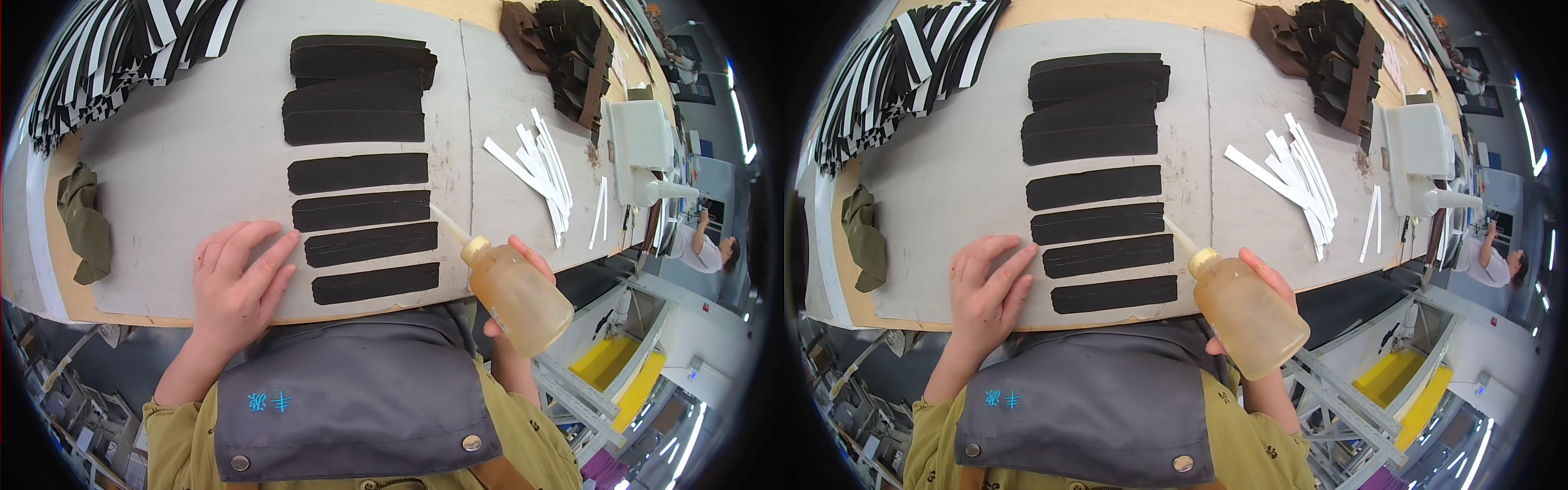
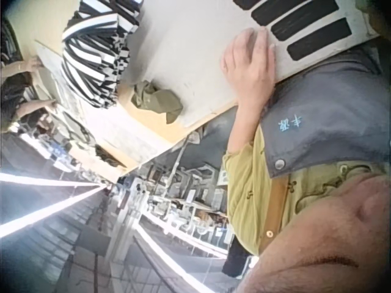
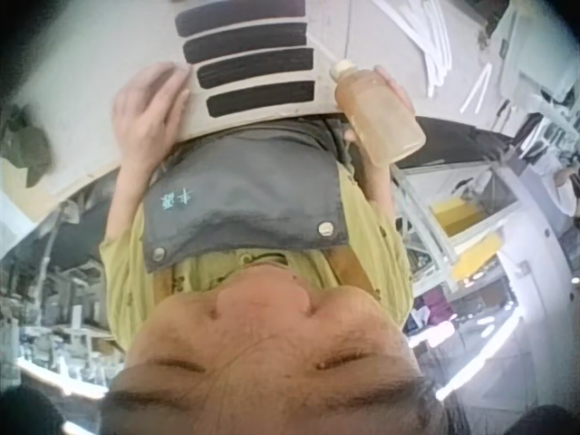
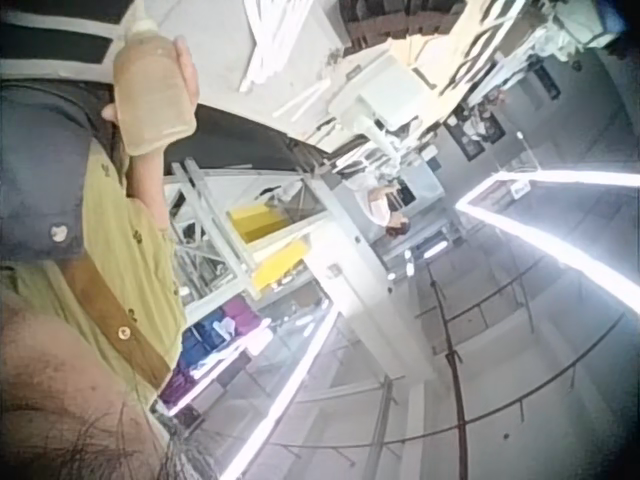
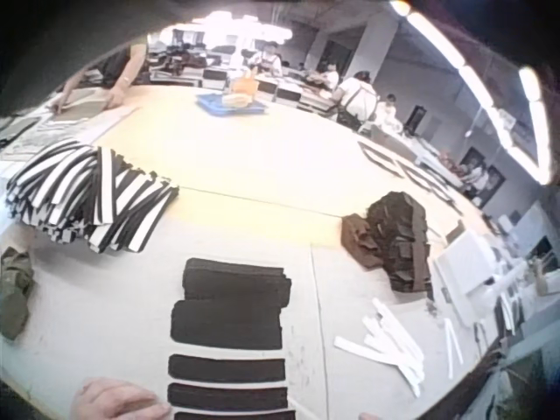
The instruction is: The person applies glue from a squeeze bottle onto black rectangular strips laid on a table, then places white strips on top of the glued areas. They repeat this process, stacking and arranging the black and white strips into a patterned assembly.
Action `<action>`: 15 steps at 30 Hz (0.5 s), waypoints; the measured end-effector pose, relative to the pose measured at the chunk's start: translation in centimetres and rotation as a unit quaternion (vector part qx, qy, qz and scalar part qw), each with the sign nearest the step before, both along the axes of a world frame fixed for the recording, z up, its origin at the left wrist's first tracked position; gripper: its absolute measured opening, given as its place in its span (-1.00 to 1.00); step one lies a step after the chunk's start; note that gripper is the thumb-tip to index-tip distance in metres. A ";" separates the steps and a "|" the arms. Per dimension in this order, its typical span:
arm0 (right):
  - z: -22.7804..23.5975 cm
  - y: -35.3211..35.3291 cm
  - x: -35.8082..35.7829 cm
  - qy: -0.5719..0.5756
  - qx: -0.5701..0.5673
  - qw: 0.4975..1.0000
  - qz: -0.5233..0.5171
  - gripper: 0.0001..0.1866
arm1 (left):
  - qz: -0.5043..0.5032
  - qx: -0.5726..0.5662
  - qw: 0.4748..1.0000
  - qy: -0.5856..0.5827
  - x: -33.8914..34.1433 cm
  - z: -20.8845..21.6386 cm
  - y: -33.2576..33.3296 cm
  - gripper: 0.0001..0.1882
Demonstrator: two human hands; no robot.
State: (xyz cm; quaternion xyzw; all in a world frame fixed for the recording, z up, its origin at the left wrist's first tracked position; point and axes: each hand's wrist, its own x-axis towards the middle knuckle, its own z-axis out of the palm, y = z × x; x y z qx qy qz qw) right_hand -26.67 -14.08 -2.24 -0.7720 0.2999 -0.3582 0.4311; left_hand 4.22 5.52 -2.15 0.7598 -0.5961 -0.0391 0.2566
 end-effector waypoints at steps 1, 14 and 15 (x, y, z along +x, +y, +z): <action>-0.1 -0.1 0.1 0.003 -0.003 1.000 0.003 0.28 | 0.002 0.000 1.000 -0.001 0.0 0.0 0.0 -0.62; -0.2 1.2 5.6 -0.072 0.129 0.976 0.160 0.17 | -0.002 -0.016 1.000 0.012 0.3 0.1 0.0 -0.62; 0.0 1.2 6.1 -0.063 0.138 0.972 0.177 0.16 | -0.002 -0.016 1.000 0.011 0.3 0.0 0.0 -0.61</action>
